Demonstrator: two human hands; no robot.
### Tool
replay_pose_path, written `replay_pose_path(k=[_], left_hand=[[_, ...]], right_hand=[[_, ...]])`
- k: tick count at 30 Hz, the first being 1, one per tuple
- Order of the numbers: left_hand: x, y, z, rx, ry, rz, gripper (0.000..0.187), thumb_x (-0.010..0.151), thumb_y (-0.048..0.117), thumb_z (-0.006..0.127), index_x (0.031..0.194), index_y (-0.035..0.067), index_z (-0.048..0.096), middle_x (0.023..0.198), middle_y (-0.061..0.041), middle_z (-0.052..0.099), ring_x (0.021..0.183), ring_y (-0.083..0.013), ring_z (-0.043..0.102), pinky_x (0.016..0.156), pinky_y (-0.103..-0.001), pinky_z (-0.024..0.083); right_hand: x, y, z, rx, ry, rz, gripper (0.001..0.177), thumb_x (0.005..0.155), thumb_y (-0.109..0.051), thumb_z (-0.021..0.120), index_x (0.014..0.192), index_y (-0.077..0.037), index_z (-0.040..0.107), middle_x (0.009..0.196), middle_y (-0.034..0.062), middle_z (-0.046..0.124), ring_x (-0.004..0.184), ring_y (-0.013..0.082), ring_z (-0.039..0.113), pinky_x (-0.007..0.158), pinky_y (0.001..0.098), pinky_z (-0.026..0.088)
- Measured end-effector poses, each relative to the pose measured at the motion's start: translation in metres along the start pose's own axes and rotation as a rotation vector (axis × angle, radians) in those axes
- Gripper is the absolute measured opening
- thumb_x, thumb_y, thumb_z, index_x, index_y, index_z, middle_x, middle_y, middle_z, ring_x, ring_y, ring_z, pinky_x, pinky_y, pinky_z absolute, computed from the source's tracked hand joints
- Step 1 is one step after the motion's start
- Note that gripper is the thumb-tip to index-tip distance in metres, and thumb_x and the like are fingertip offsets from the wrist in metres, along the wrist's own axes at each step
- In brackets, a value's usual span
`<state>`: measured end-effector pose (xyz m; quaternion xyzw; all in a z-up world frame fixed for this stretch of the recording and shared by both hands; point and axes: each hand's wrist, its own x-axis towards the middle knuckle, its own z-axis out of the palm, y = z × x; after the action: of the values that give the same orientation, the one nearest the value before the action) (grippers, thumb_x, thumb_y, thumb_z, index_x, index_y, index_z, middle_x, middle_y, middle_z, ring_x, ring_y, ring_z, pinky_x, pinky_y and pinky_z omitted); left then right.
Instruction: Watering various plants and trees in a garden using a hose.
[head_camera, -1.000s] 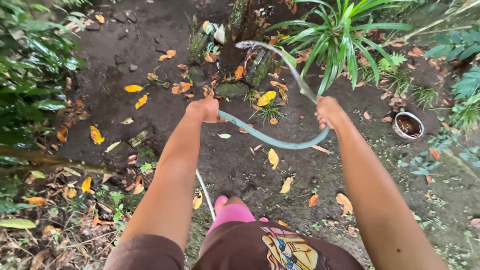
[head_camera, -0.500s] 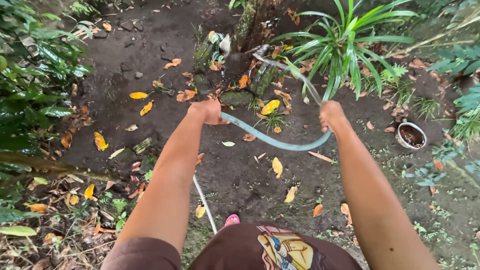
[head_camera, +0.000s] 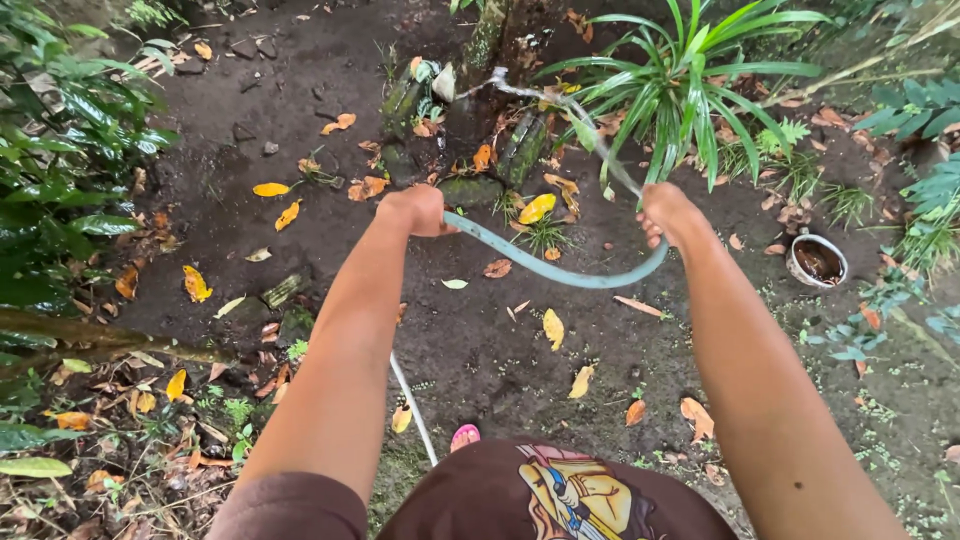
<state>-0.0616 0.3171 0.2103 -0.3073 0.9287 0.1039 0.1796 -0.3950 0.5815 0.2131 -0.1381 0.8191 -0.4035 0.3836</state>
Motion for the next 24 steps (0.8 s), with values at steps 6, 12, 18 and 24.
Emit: replay_pose_path(k=[6,12,18,24], left_hand=[[-0.013,0.012,-0.004,-0.02,-0.02,-0.021,0.044,0.088,0.057,0.071,0.111,0.02,0.078,0.111,-0.01,0.074,0.103,-0.0314,0.071,0.087,-0.047,0.058],[-0.009,0.011,0.002,-0.016,-0.029,-0.024,0.041,0.089,0.056,0.071,0.109,0.021,0.078,0.108,-0.009,0.075,0.1,-0.031,0.072,0.085,-0.047,0.059],[-0.009,0.01,0.004,-0.043,0.003,-0.02,0.04,0.086,0.056,0.073,0.111,0.024,0.077,0.11,-0.007,0.075,0.103,-0.0312,0.071,0.086,-0.047,0.058],[-0.007,0.011,0.0,-0.021,0.003,-0.025,0.044,0.087,0.059,0.072,0.111,0.022,0.078,0.112,-0.008,0.074,0.105,-0.0317,0.07,0.087,-0.047,0.058]], right_hand=[[-0.01,0.003,0.001,-0.024,0.03,-0.013,0.04,0.107,-0.03,0.03,0.083,-0.002,0.044,0.06,0.004,0.036,0.043,0.0147,0.031,0.042,0.0366,0.032],[-0.002,0.01,0.002,-0.003,0.059,-0.036,0.03,0.102,-0.021,0.033,0.083,-0.004,0.048,0.059,0.0047,0.038,0.042,0.0152,0.031,0.041,0.037,0.032],[0.01,0.015,-0.002,0.029,0.005,0.059,0.042,0.108,-0.033,0.029,0.083,-0.003,0.045,0.06,0.0038,0.036,0.042,0.0144,0.03,0.041,0.0352,0.031],[0.007,0.011,-0.001,0.026,0.01,0.111,0.049,0.109,-0.039,0.028,0.083,-0.002,0.046,0.06,0.0039,0.037,0.043,0.014,0.029,0.042,0.0344,0.031]])
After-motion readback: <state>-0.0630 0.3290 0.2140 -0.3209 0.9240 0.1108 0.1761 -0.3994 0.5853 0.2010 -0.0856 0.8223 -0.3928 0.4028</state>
